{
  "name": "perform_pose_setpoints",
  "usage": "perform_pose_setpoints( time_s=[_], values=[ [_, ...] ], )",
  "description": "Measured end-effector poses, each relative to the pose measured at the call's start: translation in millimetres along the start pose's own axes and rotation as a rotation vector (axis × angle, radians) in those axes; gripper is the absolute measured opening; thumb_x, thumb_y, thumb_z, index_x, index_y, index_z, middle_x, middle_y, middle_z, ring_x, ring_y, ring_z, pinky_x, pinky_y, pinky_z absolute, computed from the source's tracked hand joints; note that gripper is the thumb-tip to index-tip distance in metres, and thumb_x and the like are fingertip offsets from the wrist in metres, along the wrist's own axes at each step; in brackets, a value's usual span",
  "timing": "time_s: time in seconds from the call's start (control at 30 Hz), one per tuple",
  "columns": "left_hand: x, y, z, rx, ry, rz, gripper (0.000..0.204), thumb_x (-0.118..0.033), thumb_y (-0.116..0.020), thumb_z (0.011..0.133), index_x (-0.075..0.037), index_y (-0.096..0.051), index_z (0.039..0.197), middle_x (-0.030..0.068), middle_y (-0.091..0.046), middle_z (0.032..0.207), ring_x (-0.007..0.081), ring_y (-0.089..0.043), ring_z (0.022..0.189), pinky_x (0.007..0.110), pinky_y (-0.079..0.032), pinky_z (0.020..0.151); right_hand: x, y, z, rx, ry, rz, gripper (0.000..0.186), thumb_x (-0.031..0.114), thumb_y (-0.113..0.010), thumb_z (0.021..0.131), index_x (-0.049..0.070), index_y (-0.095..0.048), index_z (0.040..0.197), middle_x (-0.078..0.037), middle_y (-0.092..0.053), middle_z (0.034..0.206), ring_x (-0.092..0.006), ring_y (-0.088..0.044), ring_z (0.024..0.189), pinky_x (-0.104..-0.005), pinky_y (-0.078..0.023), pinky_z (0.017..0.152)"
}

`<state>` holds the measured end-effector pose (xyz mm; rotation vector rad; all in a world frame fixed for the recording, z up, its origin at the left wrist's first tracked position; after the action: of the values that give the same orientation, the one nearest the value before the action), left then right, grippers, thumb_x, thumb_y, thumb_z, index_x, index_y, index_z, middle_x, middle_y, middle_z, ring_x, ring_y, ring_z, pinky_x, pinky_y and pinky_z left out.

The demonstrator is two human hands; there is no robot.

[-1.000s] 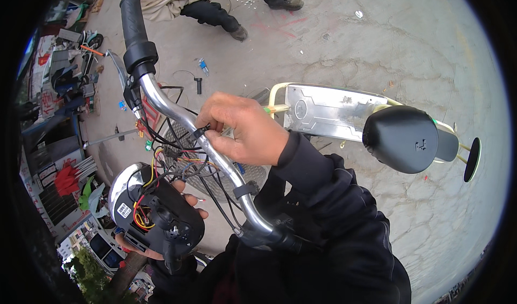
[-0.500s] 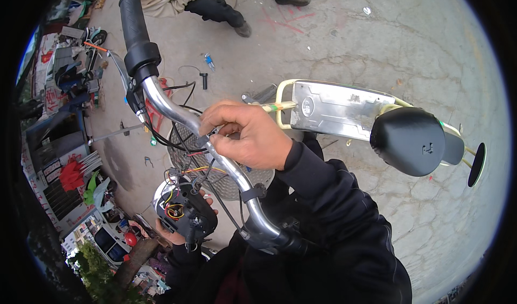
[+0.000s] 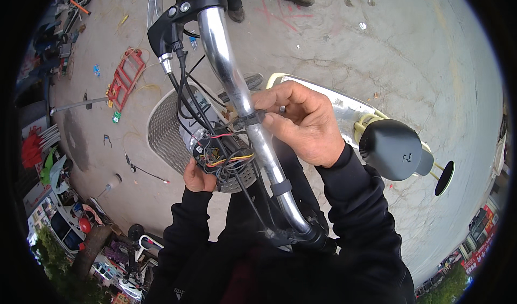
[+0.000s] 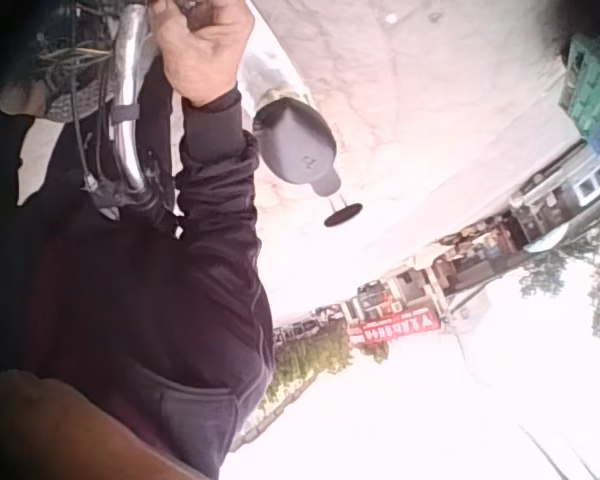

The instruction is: The person repairs an electric scooter by adjusting the handlebar grip, tightening screws, and connecting wires to the headlight. The person uses a screwdriver and zip ties to secure components.

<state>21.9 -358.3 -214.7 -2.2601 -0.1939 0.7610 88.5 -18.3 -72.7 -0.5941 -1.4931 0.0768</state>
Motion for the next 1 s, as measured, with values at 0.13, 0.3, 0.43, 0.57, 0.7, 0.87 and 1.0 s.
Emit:
perform_pose_setpoints(
  time_s=[0.13, 0.3, 0.43, 0.57, 0.7, 0.87, 1.0],
  values=[
    [18, 2, 34, 0.142, 0.018, 0.020, 0.064, -0.045, -0.060, 0.104, -0.001, -0.050, 0.150, 0.0159, -0.061, 0.145, 0.0326, -0.059, 0.133, 0.052, -0.045, 0.115, 4, 1, -5, -0.031, 0.004, -0.122, 0.014, 0.003, -0.068, 0.100, 0.002, -0.062, 0.113, -0.022, -0.072, 0.120, -0.0250, -0.071, 0.110, -0.0444, -0.055, 0.101],
    [15, -5, 45, 0.127, -0.100, 0.265, 0.075, -0.053, -0.060, 0.104, 0.003, -0.043, 0.151, 0.0161, -0.059, 0.145, 0.0274, -0.059, 0.133, 0.044, -0.045, 0.114, 12, -8, -7, -0.027, 0.053, -0.229, 0.015, 0.000, -0.067, 0.100, 0.001, -0.063, 0.114, -0.023, -0.071, 0.122, -0.0242, -0.071, 0.110, -0.0429, -0.057, 0.100],
    [-18, -32, 24, 0.002, -0.256, 0.472, 0.076, -0.047, -0.061, 0.105, 0.004, -0.035, 0.156, 0.0194, -0.053, 0.149, 0.0279, -0.055, 0.136, 0.043, -0.042, 0.116, 17, -13, -7, -0.012, 0.115, -0.282, 0.020, -0.007, -0.069, 0.097, -0.003, -0.068, 0.117, -0.021, -0.071, 0.124, -0.0240, -0.069, 0.114, -0.0411, -0.055, 0.102],
    [-67, -101, -20, -0.268, -0.570, 0.764, 0.057, -0.022, -0.071, 0.100, 0.004, -0.049, 0.146, 0.0160, -0.063, 0.133, 0.0270, -0.062, 0.120, 0.041, -0.048, 0.106, 16, -12, -6, -0.035, 0.129, -0.336, 0.025, -0.008, -0.070, 0.088, -0.002, -0.075, 0.112, -0.016, -0.075, 0.114, -0.0256, -0.070, 0.113, -0.0390, -0.052, 0.103],
    [-91, -217, -44, 0.134, -0.989, 1.574, 0.039, -0.004, -0.082, 0.086, 0.001, -0.070, 0.123, 0.0143, -0.071, 0.114, 0.0278, -0.066, 0.101, 0.039, -0.052, 0.091, 15, -13, -2, -0.060, 0.244, -0.430, 0.026, -0.004, -0.072, 0.086, -0.003, -0.075, 0.112, -0.017, -0.076, 0.107, -0.0257, -0.074, 0.099, -0.0352, -0.058, 0.089],
    [-78, -305, -7, 0.303, -1.040, 2.028, 0.035, 0.003, -0.081, 0.080, -0.002, -0.075, 0.115, 0.0132, -0.072, 0.104, 0.0290, -0.066, 0.093, 0.038, -0.052, 0.085, 14, -17, -2, -0.122, 0.181, -0.312, 0.024, 0.001, -0.073, 0.086, -0.001, -0.074, 0.110, -0.016, -0.075, 0.100, -0.0240, -0.075, 0.090, -0.0327, -0.058, 0.083],
    [-73, -316, 0, 0.298, -1.022, 2.038, 0.031, 0.005, -0.080, 0.081, -0.001, -0.077, 0.112, 0.0136, -0.074, 0.100, 0.0279, -0.069, 0.090, 0.036, -0.054, 0.082, 4, -13, 2, -0.127, 0.153, -0.173, 0.025, 0.007, -0.073, 0.086, -0.002, -0.073, 0.109, -0.015, -0.076, 0.095, -0.0220, -0.076, 0.088, -0.0323, -0.059, 0.081]
  ],
)
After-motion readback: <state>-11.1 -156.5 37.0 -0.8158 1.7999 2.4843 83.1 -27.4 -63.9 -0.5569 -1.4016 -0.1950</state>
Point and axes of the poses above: each hand's wrist, its own z-axis towards the middle knuckle, its own y-axis out of the back of the hand, x = y × z, the point moved 1 cm from there along z, towards the middle knuckle
